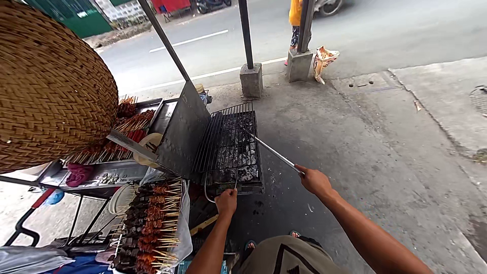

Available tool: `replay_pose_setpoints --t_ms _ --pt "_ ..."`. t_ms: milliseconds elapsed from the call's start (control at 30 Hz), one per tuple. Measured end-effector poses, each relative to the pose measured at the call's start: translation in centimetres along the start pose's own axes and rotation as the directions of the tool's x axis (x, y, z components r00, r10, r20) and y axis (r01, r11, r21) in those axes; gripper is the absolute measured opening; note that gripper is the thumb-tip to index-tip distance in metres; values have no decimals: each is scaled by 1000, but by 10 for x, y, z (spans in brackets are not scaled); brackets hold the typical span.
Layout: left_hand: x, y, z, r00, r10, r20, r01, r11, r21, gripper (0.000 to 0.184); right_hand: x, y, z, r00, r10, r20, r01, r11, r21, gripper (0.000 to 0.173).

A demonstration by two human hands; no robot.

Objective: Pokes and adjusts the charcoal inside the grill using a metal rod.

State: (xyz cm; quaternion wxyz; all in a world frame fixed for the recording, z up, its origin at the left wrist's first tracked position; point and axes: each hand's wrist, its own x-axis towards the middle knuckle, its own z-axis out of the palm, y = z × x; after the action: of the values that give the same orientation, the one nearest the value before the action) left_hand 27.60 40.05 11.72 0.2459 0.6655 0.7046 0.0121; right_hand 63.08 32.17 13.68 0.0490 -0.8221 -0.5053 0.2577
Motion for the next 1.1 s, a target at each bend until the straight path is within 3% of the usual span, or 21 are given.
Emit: replay_pose_setpoints --t_ms 200,367,533,700,900,1100 --pt "0 -2 6 999 6 34 -7 1000 27 43 -50 21 -14 1000 -26 -18 25 999 -44 47" --pt "1 -2 12 999 3 49 -6 998 66 45 -49 19 3 995 -42 93 47 998 -50 48" --pt "1 1 -1 998 0 55 -4 997 73 45 -105 50 -24 996 -48 76 54 995 -84 46" --pt "3 2 -3 998 7 57 -11 997 73 45 -119 37 -24 991 -72 110 83 992 -99 46" --pt "5 1 -8 998 9 65 -13 998 63 45 -154 63 -41 993 -119 18 120 983 -142 45" --pt "7 1 -3 998 19 59 -24 996 80 45 -120 13 -23 978 -184 102 198 970 -145 45"
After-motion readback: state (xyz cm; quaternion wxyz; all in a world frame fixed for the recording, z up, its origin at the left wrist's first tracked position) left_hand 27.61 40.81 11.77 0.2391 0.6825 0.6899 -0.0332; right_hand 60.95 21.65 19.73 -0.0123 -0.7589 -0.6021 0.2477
